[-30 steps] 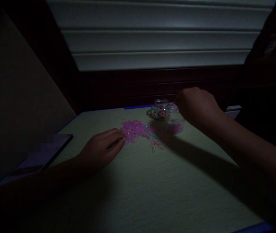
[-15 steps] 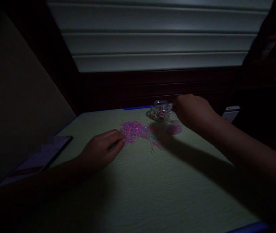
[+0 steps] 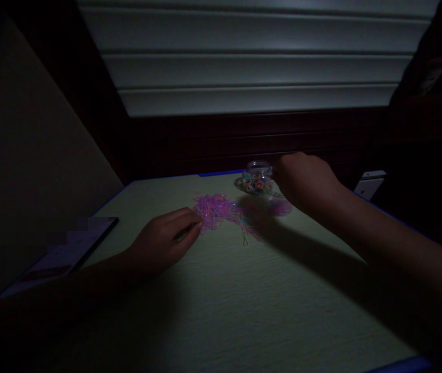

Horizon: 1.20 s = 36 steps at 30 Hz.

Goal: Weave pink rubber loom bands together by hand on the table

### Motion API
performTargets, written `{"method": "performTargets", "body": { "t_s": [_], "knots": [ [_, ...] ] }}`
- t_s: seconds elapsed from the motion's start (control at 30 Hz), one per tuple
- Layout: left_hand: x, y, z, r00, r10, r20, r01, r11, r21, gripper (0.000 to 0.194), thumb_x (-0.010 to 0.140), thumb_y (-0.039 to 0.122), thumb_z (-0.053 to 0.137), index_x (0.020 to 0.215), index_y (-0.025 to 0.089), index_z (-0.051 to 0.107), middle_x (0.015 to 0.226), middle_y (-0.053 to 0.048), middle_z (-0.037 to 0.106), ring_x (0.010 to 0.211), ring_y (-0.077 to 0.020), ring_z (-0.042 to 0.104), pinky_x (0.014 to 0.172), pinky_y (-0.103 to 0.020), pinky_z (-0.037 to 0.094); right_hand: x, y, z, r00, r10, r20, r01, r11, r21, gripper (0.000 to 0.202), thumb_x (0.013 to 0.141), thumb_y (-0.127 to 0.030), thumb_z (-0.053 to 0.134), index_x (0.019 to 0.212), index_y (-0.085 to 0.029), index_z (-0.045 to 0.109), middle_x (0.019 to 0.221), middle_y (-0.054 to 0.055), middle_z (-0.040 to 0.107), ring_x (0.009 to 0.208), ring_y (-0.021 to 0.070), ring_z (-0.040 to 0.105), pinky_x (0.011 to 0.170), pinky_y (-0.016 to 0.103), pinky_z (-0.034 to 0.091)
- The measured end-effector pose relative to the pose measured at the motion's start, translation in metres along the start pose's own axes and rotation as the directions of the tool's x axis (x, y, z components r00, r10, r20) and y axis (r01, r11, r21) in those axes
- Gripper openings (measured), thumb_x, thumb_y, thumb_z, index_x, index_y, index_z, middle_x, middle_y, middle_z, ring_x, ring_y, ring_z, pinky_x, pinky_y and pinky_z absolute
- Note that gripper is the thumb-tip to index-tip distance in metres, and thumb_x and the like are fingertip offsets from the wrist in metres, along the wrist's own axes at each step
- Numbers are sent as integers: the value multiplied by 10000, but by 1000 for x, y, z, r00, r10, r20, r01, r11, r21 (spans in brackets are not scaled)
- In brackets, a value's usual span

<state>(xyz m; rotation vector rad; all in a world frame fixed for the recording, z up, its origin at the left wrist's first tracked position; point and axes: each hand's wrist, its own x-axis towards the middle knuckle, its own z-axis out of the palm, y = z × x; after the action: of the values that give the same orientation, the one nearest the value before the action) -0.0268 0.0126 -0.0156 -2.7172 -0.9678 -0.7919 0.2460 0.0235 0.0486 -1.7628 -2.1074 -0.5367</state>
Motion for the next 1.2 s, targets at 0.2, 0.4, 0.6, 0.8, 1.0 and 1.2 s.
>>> {"method": "performTargets", "body": {
  "t_s": [0.2,0.4,0.6,0.8,1.0,1.2],
  "knots": [
    [0,0,1,1000,-2,4,2,1000,-4,172,840,191,404,889,158,565,822,-37,591,734,-120,544,661,-232,436,-6,-28,1,974,-200,-104,198,980,-25,223,819,-286,464,840,-183,661,793,76,648,713,183,565,640,287,334],
    [0,1,0,999,-19,38,18,1000,5,165,842,190,406,888,162,562,831,-35,584,745,-123,539,670,-237,433,-23,-58,16,880,-446,-166,453,892,6,194,841,-247,462,846,-170,640,789,88,626,764,191,526,718,316,299],
    [1,2,-1,999,-21,42,21,1000,9,159,844,192,408,873,158,561,838,-37,586,741,-123,538,659,-235,429,-37,-76,41,848,-510,-142,530,818,225,208,865,-252,438,835,-155,620,755,62,598,710,145,499,697,285,302],
    [0,2,-1,998,-17,54,16,1000,15,165,845,195,408,864,158,568,818,-37,585,752,-130,536,685,-247,433,-38,-80,46,847,-505,-168,528,761,376,232,873,-272,422,806,-147,606,733,56,579,699,133,500,687,275,322],
    [-1,1,1,999,-8,37,7,1000,19,164,843,195,409,844,154,568,815,-37,589,763,-130,537,701,-248,433,-35,-79,51,885,-445,-134,450,749,486,180,855,-253,453,845,-161,608,755,44,590,694,129,515,687,266,346],
    [-1,0,2,999,-7,43,6,1000,25,154,838,190,416,848,153,565,813,-34,586,768,-132,533,711,-257,427,-34,-79,56,893,-437,-108,427,744,514,150,838,-207,473,871,-168,615,790,48,598,727,137,527,710,270,359]
  ]
}}
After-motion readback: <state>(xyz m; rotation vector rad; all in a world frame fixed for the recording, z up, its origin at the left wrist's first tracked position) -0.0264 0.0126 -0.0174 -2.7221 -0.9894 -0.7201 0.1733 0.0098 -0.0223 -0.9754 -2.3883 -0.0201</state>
